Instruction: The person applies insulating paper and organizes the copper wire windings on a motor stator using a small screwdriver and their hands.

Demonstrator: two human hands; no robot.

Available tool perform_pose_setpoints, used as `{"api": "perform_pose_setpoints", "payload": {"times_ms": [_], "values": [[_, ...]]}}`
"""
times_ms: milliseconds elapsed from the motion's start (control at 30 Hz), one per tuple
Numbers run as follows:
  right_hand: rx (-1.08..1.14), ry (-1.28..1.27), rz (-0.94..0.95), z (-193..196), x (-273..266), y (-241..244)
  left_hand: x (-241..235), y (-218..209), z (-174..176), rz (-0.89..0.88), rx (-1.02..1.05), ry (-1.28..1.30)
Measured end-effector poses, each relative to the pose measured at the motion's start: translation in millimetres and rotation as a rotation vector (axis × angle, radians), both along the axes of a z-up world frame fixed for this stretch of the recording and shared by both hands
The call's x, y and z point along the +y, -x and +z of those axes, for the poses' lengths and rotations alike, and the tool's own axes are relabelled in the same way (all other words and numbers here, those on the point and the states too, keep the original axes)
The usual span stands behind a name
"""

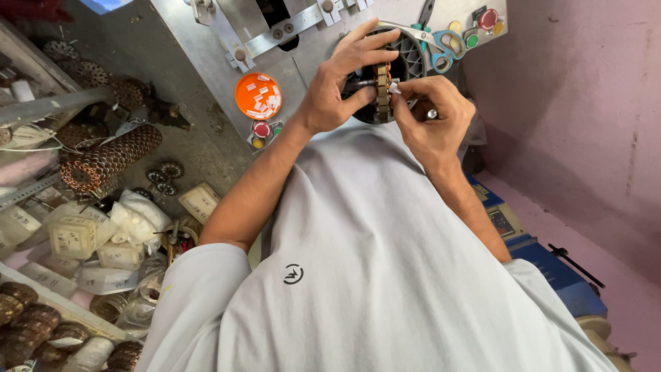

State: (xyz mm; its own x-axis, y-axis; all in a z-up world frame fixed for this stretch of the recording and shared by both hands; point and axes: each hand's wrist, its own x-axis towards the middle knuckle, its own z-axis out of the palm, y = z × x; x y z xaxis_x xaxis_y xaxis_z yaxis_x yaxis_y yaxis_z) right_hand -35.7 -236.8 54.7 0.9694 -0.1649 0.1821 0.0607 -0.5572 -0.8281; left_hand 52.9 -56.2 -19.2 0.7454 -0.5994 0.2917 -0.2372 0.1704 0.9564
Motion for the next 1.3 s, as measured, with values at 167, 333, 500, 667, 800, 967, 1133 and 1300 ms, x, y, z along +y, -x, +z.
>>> {"api": "perform_pose_setpoints", "payload": {"times_ms": [167, 333, 500, 667, 800, 967, 1133, 1300], "values": [[-0.040, 0.065, 0.019, -4.2, -0.1, -0.5, -1.2, -8.6, -11.8, -0.131, 0.212, 0.168], [-0.086, 0.105, 0.031, -10.1, -0.5, 0.2, -2.3, -9.8, -14.3, -0.138, 0.265, 0.176], [-0.103, 0.141, 0.033, -13.6, -0.3, -1.3, -2.5, -9.9, -14.9, -0.131, 0.259, 0.176], [-0.110, 0.214, 0.070, -8.4, -0.3, -4.4, -1.1, -11.0, -12.0, -0.135, 0.215, 0.193], [-0.065, 0.217, 0.113, -4.5, -4.7, -9.7, -0.4, -11.3, -9.7, -0.083, 0.141, 0.103], [-0.001, 0.211, 0.147, 0.5, -5.9, -16.3, -1.0, -11.3, -9.2, -0.070, 0.142, 0.100], [0.256, 0.165, 0.181, 7.9, -17.1, -32.9, 0.2, -12.4, -12.6, -0.087, 0.168, 0.126], [0.598, -0.275, 0.263, 10.4, -47.0, -51.4, -0.4, -13.1, -19.5, -0.132, 0.196, 0.178]]}}
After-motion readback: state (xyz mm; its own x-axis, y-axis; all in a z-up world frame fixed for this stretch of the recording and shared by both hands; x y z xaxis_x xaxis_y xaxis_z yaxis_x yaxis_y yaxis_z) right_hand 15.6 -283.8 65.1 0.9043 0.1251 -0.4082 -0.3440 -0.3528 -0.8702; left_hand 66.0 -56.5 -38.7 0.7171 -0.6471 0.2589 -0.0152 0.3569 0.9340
